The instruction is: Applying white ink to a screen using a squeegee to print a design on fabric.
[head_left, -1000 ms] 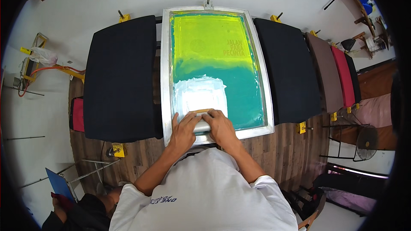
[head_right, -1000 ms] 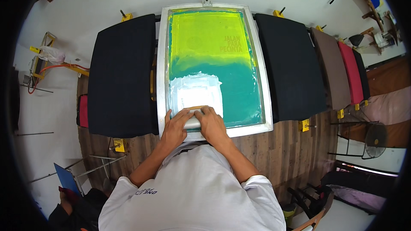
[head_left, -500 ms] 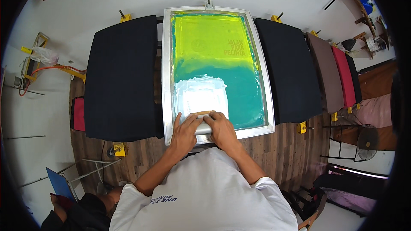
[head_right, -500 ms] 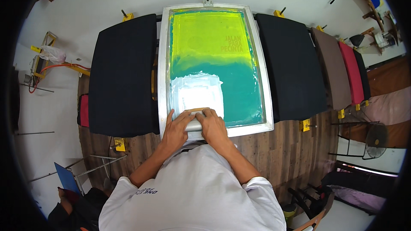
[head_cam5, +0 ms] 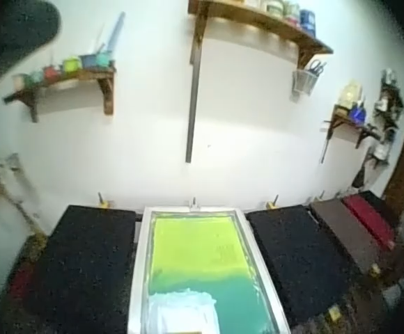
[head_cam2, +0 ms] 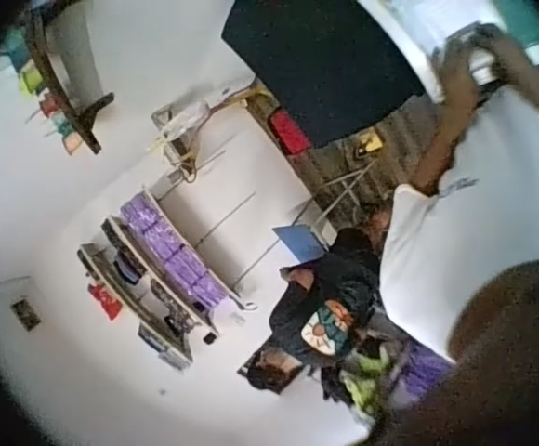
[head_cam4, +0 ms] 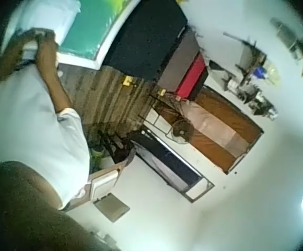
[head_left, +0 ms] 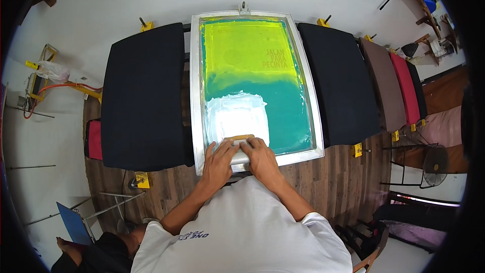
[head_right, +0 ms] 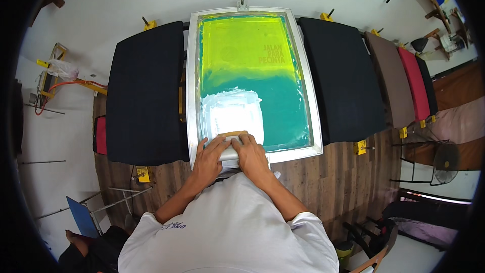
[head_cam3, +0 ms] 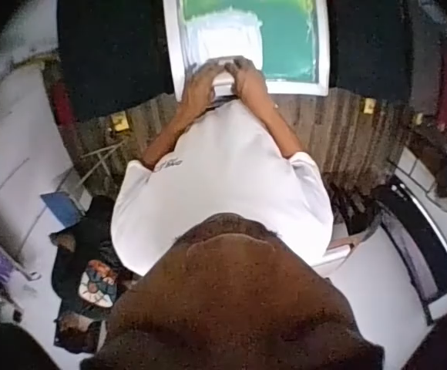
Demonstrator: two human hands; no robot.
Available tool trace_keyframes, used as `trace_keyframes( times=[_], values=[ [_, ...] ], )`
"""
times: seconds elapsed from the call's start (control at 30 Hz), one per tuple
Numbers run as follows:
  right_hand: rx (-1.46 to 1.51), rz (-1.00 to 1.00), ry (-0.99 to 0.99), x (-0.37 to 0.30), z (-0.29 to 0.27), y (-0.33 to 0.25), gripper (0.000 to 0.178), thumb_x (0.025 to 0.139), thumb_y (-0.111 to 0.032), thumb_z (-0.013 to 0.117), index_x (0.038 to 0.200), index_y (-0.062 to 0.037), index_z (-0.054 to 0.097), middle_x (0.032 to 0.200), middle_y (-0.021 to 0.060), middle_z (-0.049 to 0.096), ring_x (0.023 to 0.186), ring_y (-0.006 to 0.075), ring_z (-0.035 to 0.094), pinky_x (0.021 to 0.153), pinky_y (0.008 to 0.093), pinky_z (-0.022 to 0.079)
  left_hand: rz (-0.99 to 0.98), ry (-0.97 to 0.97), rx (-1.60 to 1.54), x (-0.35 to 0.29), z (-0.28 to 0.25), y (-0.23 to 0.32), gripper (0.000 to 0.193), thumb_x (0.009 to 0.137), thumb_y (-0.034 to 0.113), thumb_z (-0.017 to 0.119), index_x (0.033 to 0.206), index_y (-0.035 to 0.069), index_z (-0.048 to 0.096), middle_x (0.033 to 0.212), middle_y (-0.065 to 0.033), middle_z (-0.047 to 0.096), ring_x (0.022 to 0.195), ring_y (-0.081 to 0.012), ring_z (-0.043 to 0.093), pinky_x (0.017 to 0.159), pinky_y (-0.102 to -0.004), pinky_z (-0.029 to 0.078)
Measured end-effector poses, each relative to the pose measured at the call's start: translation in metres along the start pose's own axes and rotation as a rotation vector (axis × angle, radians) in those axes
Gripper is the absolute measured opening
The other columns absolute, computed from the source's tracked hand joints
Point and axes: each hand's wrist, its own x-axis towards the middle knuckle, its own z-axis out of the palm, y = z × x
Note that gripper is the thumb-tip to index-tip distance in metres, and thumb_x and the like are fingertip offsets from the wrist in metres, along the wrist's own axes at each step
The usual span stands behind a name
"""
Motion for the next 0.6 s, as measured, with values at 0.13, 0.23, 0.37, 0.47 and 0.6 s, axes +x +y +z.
trace_keyframes(
  times=[0.13, 0.23, 0.37, 0.47, 0.6],
  values=[
    [0.053, 0.012, -0.024, -0.002, 0.002, 0.002, 0.042, 0.076, 0.006, 0.060, 0.117, -0.0009, 0.066, 0.121, 0.0210, 0.061, 0.112, 0.0367, 0.059, 0.081, 0.0443, 0.055, -0.024, -0.058, -0.016, 0.000, -0.003, 0.002, 0.056, 0.074, -0.015, 0.059, 0.127, 0.001, 0.063, 0.135, -0.0205, 0.059, 0.131, -0.0336, 0.053, 0.116, -0.0531, 0.027],
    [0.004, 0.002, 0.019, -0.006, 0.003, 0.000, 0.042, 0.076, 0.005, 0.060, 0.117, -0.0009, 0.066, 0.122, 0.0207, 0.061, 0.112, 0.0367, 0.059, 0.081, 0.0447, 0.055, -0.008, -0.027, 0.015, -0.002, -0.003, 0.005, 0.057, 0.074, -0.015, 0.059, 0.128, 0.001, 0.062, 0.136, -0.0207, 0.058, 0.132, -0.0335, 0.052, 0.116, -0.0527, 0.026],
    [0.036, 0.027, -0.050, -0.003, -0.002, 0.001, 0.043, 0.074, 0.005, 0.061, 0.117, -0.0011, 0.066, 0.121, 0.0202, 0.061, 0.112, 0.0369, 0.059, 0.081, 0.0448, 0.055, -0.041, -0.085, -0.024, -0.003, -0.004, 0.005, 0.062, 0.071, -0.015, 0.060, 0.130, 0.002, 0.061, 0.136, -0.0195, 0.058, 0.132, -0.0324, 0.052, 0.116, -0.0526, 0.025],
    [0.034, 0.010, -0.031, -0.007, 0.004, 0.003, 0.043, 0.074, 0.005, 0.061, 0.116, -0.0011, 0.066, 0.119, 0.0199, 0.061, 0.111, 0.0369, 0.060, 0.081, 0.0448, 0.055, -0.036, -0.092, -0.021, -0.004, -0.002, 0.003, 0.065, 0.068, -0.015, 0.061, 0.131, 0.003, 0.061, 0.135, -0.0184, 0.059, 0.132, -0.0315, 0.052, 0.116, -0.0529, 0.025],
    [0.046, 0.026, -0.073, -0.008, -0.005, 0.000, 0.041, 0.075, 0.004, 0.061, 0.115, -0.0014, 0.067, 0.118, 0.0198, 0.062, 0.109, 0.0375, 0.060, 0.080, 0.0451, 0.055, -0.037, -0.125, -0.025, -0.006, -0.006, 0.007, 0.065, 0.068, -0.015, 0.062, 0.131, 0.003, 0.061, 0.134, -0.0180, 0.059, 0.131, -0.0314, 0.052, 0.116, -0.0529, 0.025]
  ],
)
